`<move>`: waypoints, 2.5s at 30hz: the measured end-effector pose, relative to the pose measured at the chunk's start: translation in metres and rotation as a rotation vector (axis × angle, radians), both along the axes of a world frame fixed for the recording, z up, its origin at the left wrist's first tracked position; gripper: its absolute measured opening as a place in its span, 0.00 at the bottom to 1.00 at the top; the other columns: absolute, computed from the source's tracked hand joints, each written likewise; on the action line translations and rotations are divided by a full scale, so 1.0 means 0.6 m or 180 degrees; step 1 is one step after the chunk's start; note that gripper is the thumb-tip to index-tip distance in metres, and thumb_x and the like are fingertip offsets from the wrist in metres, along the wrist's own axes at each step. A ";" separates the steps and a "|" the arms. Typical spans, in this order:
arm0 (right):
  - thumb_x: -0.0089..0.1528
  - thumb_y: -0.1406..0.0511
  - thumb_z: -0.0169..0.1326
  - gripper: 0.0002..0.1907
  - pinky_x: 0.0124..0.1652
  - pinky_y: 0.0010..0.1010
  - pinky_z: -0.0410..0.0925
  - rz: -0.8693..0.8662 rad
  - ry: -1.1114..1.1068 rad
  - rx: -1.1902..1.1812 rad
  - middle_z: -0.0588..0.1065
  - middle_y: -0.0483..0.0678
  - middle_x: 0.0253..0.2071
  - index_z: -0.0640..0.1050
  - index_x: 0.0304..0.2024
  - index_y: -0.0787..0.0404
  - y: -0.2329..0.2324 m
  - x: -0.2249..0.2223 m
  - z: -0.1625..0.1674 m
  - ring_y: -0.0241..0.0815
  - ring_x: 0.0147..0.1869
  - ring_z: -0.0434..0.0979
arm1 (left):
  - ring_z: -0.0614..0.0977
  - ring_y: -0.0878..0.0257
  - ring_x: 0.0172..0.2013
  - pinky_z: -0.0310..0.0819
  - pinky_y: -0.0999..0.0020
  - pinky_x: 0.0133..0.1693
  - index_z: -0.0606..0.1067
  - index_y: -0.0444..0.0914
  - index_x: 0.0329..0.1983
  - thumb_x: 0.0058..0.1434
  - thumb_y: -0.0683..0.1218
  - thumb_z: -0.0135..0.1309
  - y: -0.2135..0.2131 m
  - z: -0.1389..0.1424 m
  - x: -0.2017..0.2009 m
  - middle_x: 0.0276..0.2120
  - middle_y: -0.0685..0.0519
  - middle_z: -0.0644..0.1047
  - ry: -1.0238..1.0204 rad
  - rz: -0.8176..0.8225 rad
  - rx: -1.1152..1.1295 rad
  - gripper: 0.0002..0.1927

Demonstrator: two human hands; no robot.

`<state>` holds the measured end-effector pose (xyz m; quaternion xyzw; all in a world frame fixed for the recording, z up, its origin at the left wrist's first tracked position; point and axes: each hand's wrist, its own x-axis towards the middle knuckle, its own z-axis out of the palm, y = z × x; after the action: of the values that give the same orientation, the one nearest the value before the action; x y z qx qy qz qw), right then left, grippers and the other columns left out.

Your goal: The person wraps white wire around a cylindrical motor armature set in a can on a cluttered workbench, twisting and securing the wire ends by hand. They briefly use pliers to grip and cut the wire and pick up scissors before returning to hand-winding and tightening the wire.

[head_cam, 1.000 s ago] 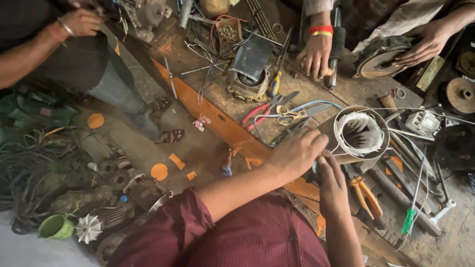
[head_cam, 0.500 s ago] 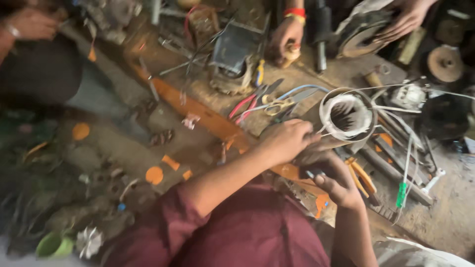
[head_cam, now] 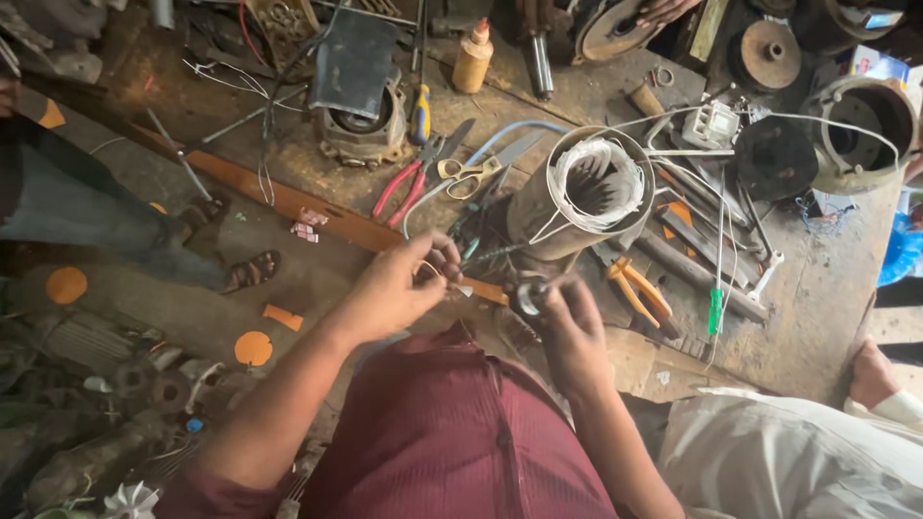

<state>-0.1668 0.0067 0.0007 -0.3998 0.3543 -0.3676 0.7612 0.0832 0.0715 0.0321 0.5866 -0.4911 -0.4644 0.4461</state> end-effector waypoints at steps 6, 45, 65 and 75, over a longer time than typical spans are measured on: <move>0.68 0.62 0.50 0.18 0.59 0.32 0.69 0.0518 0.0575 0.0178 0.73 0.49 0.59 0.75 0.59 0.58 0.015 -0.001 0.011 0.39 0.61 0.74 | 0.84 0.62 0.38 0.78 0.69 0.39 0.82 0.40 0.40 0.63 0.41 0.54 0.014 -0.001 -0.014 0.38 0.53 0.80 -0.0475 0.0233 -0.0583 0.07; 0.62 0.67 0.61 0.10 0.48 0.30 0.72 -0.0265 0.2615 -0.2025 0.78 0.52 0.54 0.78 0.42 0.66 0.040 0.114 0.010 0.42 0.49 0.80 | 0.83 0.64 0.36 0.80 0.67 0.36 0.75 0.39 0.60 0.60 0.44 0.61 -0.059 -0.039 0.042 0.44 0.51 0.78 0.0297 -0.0458 -0.0171 0.23; 0.70 0.66 0.54 0.20 0.34 0.29 0.70 -0.1064 0.0735 -0.0270 0.73 0.44 0.45 0.66 0.62 0.61 0.006 0.148 -0.002 0.33 0.37 0.70 | 0.83 0.47 0.40 0.75 0.55 0.41 0.79 0.36 0.37 0.57 0.47 0.63 -0.069 -0.038 0.037 0.38 0.46 0.79 -0.0488 -0.0585 -0.0343 0.10; 0.67 0.68 0.54 0.28 0.32 0.28 0.67 -0.0348 0.2675 -0.2224 0.77 0.48 0.38 0.60 0.66 0.62 0.034 0.110 0.072 0.35 0.34 0.72 | 0.82 0.44 0.43 0.76 0.55 0.42 0.75 0.35 0.44 0.64 0.42 0.56 -0.063 -0.034 0.025 0.43 0.45 0.75 -0.0458 -0.0399 -0.1064 0.07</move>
<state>-0.1005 0.0273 0.0438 -0.7222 0.5049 -0.3112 0.3559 0.0980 0.0337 0.0116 0.5043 -0.6276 -0.3601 0.4713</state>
